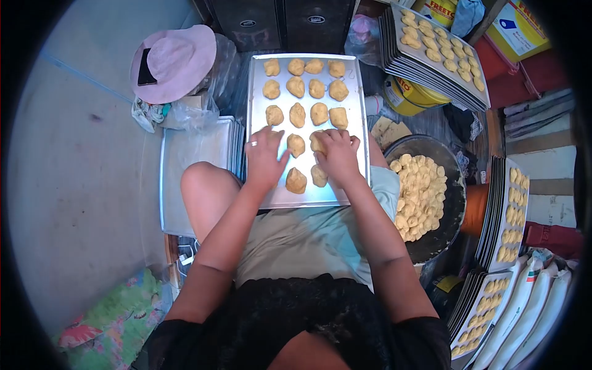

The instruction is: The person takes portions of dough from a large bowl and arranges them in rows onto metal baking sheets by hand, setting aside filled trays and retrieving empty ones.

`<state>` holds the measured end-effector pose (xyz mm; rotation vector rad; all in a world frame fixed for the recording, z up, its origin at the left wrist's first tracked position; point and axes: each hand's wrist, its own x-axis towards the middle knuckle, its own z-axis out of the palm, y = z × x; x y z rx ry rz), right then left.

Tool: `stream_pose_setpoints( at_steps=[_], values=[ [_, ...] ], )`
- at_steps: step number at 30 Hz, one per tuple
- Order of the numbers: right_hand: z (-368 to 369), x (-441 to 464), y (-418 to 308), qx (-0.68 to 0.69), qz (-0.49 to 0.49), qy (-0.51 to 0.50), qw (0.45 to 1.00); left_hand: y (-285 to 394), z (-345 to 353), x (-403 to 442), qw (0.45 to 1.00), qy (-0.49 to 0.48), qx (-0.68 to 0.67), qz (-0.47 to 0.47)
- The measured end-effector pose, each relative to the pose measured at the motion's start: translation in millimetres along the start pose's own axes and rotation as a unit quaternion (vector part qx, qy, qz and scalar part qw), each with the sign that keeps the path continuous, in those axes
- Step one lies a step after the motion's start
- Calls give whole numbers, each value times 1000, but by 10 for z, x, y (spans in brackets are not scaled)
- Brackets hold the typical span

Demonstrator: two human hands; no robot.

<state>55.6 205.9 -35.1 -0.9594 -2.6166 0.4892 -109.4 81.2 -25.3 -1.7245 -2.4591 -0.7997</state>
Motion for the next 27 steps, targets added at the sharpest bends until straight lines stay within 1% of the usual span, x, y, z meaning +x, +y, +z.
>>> stream_pose_setpoints(
  at_steps=[1,2,3,4,6,7,8,9,10,12,13,15,16,17,19,20,21,22,23,24,25,26,27],
  values=[
    [-76,-52,-34,5,3,21,1000,47,17,-7,999,5,-3,43],
    [-158,-120,-65,9,7,40,999,56,68,-5,998,-30,2,55],
    [-248,-190,-77,39,32,11,999,45,144,23,996,-63,5,66],
    [-307,-268,-137,26,24,-46,998,34,197,30,992,-96,9,78],
    [-395,-451,-255,-1,11,-152,988,58,195,-6,995,-71,8,67],
    [-326,-599,-264,-21,-41,-112,993,136,105,-78,997,-51,0,56],
    [-108,-714,-184,-23,-68,-54,996,219,10,-157,998,-30,-9,46],
    [32,-793,-97,-45,-94,-18,994,239,-114,-262,995,-64,-33,62],
    [45,-804,-92,-68,-122,19,990,232,-154,-373,989,-109,-42,96],
    [-81,-846,-130,-24,-100,29,994,197,-182,-588,966,-198,-53,156],
    [-157,-862,-182,0,-91,33,995,148,-83,-666,971,-173,-54,154],
    [-242,-900,-207,46,7,56,997,44,169,-769,981,-115,-50,149],
    [-290,-930,-176,67,55,65,994,73,159,-777,982,-105,-43,151],
    [-91,-988,38,72,78,75,992,113,157,-777,983,-93,-37,154],
    [-37,-1013,191,116,69,45,990,211,46,-742,984,-79,-35,156],
    [-26,-1005,243,136,65,30,988,211,6,-702,990,-50,-25,129],
    [-161,-955,165,116,52,46,991,182,-31,-663,994,-23,-15,102],
    [-143,-901,227,164,69,51,983,136,-66,-636,997,2,-6,75],
    [-102,-808,352,211,88,55,972,67,-99,-601,1000,0,-1,8],
    [-78,-707,431,258,108,58,958,-55,-75,-566,998,12,-56,-28],
    [-207,-577,327,258,122,82,955,-186,-23,-518,992,22,-111,-64],
    [-138,-466,361,252,111,105,956,-285,34,-492,981,33,-165,-98],
    [-16,-343,438,246,98,130,956,-305,22,-453,981,33,-160,-102]
  ],
)
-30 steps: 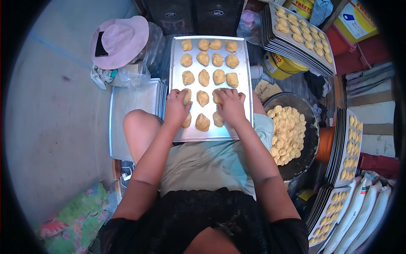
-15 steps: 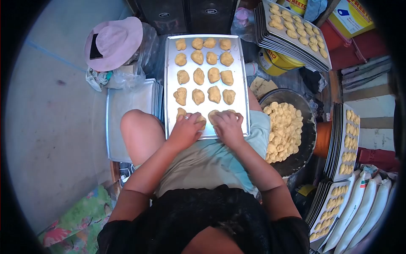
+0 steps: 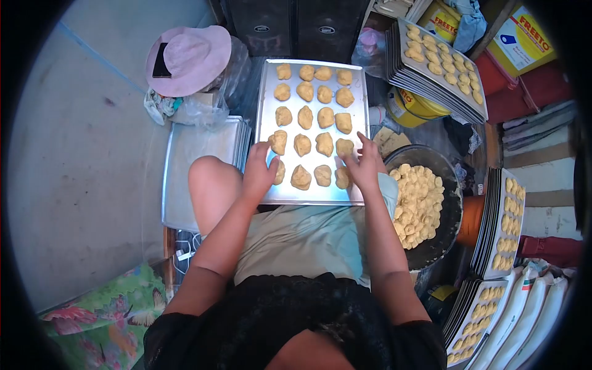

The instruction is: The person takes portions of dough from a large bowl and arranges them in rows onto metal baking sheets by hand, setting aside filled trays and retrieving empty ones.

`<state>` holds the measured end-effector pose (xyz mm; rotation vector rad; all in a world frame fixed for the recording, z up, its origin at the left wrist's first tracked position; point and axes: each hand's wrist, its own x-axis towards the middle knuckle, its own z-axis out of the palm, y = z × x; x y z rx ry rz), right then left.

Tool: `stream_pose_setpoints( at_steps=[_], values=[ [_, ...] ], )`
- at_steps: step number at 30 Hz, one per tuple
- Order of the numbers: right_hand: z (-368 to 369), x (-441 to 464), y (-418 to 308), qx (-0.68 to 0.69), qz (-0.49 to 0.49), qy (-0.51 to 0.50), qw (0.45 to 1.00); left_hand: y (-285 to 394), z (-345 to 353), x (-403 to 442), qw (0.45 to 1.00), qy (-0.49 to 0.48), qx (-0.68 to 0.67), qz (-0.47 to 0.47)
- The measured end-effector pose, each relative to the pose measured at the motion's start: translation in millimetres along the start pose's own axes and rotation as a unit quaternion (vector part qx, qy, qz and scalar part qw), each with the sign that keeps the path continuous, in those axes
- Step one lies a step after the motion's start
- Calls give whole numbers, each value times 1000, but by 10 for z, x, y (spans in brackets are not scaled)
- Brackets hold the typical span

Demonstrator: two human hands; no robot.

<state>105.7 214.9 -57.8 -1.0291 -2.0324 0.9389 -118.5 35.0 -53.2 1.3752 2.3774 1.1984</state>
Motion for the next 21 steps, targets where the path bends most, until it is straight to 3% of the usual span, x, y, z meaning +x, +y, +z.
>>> stream_pose_setpoints(
  at_steps=[4,8,11,13,16,19,20,21],
  values=[
    [195,450,153,-88,-34,90,991,-4,-26,273,999,26,28,16],
    [376,878,199,-153,-71,48,984,-34,92,563,1000,19,-17,-17],
    [350,1061,193,-117,28,-21,993,-67,211,773,999,41,13,21],
    [375,1029,119,-129,19,9,991,-24,251,863,994,63,53,69],
    [324,1023,73,-146,-3,-2,989,-133,335,1017,999,-35,-2,20],
    [130,1103,233,-63,82,73,992,-166,393,1063,999,-22,25,23],
    [1,1121,303,-63,132,53,988,-162,404,1060,999,-11,25,30],
    [-24,1099,373,-122,70,48,989,-153,391,1027,999,-1,26,37]
  ],
)
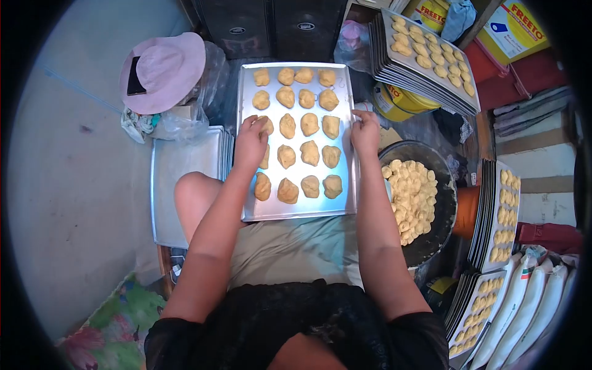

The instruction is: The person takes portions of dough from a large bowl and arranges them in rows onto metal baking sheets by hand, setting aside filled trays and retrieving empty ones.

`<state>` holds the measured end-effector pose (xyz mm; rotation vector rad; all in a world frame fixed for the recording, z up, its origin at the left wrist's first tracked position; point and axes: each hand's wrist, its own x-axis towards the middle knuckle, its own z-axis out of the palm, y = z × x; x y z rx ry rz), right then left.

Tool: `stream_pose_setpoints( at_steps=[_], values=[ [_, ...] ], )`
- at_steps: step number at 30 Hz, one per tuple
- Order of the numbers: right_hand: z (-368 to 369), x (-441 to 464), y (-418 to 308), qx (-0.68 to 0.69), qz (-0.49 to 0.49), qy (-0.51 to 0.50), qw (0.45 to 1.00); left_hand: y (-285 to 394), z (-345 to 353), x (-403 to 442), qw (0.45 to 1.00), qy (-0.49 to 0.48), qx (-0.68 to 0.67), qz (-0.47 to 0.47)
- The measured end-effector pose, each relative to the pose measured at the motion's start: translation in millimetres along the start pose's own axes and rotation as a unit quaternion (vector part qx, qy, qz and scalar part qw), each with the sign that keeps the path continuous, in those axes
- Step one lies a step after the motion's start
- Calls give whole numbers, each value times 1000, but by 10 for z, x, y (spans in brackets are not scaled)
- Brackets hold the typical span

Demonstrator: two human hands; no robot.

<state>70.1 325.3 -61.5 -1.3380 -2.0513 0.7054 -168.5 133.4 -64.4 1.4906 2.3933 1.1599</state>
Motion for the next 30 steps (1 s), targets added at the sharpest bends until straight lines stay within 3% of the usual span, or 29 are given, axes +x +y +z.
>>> stream_pose_setpoints(
  at_steps=[2,3,6,7,10,13,16,20,23,25,27,28,30],
  values=[
    [14,-71,138,-110,-128,10,986,7,-42,-50,1000,0,1,12],
    [-25,-104,164,-135,-177,-92,970,2,-73,-69,1000,-11,2,17],
    [-63,-158,178,-348,-104,-52,930,-28,-140,-102,999,-32,-5,11],
    [-90,-47,267,-347,-59,-27,936,-33,-153,-117,999,-38,-9,5],
    [-213,-22,264,-183,-49,51,980,-37,-144,-148,1000,4,-12,-1],
    [-195,-59,262,-184,-104,-14,977,1,-184,-172,1000,1,-14,1],
    [-42,-113,221,-198,-164,-169,951,11,-206,-187,1000,-10,-13,22],
    [137,-137,311,-275,-82,139,948,-10,-186,-197,999,-15,-27,11],
    [-6,-137,216,-147,-72,156,974,4,-207,-211,999,-12,-38,4],
    [-176,-58,132,65,89,60,992,-16,-220,-190,999,-14,-46,6],
    [-252,10,71,100,145,34,984,-58,-219,-169,998,-26,-53,3],
    [-203,36,76,21,37,66,997,-82,-213,-163,998,-32,-57,1],
    [-102,98,111,-139,-180,126,966,-119,-180,-161,998,-21,-52,6]
  ],
)
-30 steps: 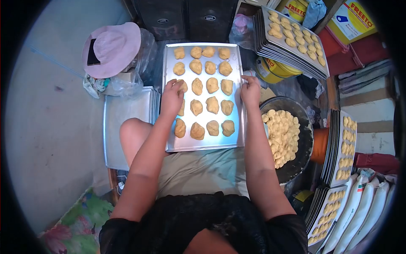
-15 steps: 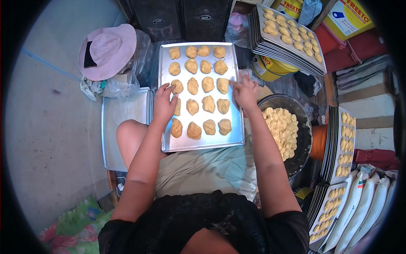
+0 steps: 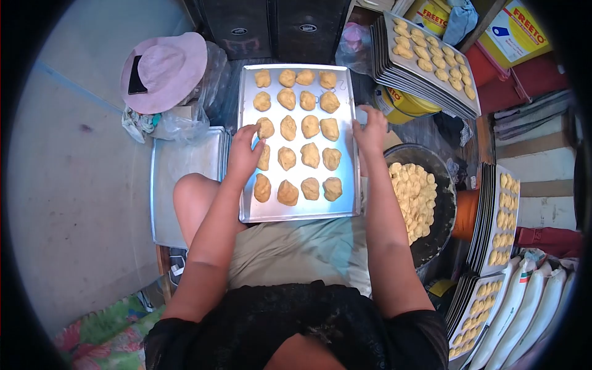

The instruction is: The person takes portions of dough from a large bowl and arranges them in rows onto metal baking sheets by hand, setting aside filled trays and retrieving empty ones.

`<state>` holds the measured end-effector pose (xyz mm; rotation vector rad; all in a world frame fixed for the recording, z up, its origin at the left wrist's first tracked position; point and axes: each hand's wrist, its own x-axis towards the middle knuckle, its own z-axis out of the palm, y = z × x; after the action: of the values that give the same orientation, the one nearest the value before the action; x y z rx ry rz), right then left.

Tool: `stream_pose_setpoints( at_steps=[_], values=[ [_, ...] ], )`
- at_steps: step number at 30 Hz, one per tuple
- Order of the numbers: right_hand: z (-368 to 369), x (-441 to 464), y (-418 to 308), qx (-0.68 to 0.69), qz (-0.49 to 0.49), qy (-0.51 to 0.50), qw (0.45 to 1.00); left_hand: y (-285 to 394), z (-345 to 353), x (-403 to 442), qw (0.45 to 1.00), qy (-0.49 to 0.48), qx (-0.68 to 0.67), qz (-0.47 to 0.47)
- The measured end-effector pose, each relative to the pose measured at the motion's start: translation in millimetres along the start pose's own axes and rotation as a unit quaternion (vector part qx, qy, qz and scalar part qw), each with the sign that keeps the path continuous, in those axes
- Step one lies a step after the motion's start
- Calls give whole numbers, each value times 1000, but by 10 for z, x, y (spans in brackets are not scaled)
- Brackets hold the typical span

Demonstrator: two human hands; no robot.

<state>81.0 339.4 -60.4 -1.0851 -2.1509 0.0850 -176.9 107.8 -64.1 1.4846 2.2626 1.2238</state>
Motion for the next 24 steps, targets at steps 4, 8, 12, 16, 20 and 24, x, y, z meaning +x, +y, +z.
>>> stream_pose_setpoints(
  at_steps=[4,8,12,16,20,24],
  values=[
    [115,-42,-481,169,-21,-148,974,132,47,-7,997,43,57,29],
    [59,34,-636,90,145,-270,948,377,98,92,989,4,115,89],
    [-29,16,-813,43,33,-255,966,486,190,162,989,-22,105,98],
    [-6,4,-851,51,-7,-259,965,556,171,168,988,-34,108,102],
    [1,-16,-719,53,40,-224,972,527,55,58,991,-25,110,70],
    [-22,-151,-612,139,39,-108,984,389,-306,-113,993,18,116,25]
  ],
)
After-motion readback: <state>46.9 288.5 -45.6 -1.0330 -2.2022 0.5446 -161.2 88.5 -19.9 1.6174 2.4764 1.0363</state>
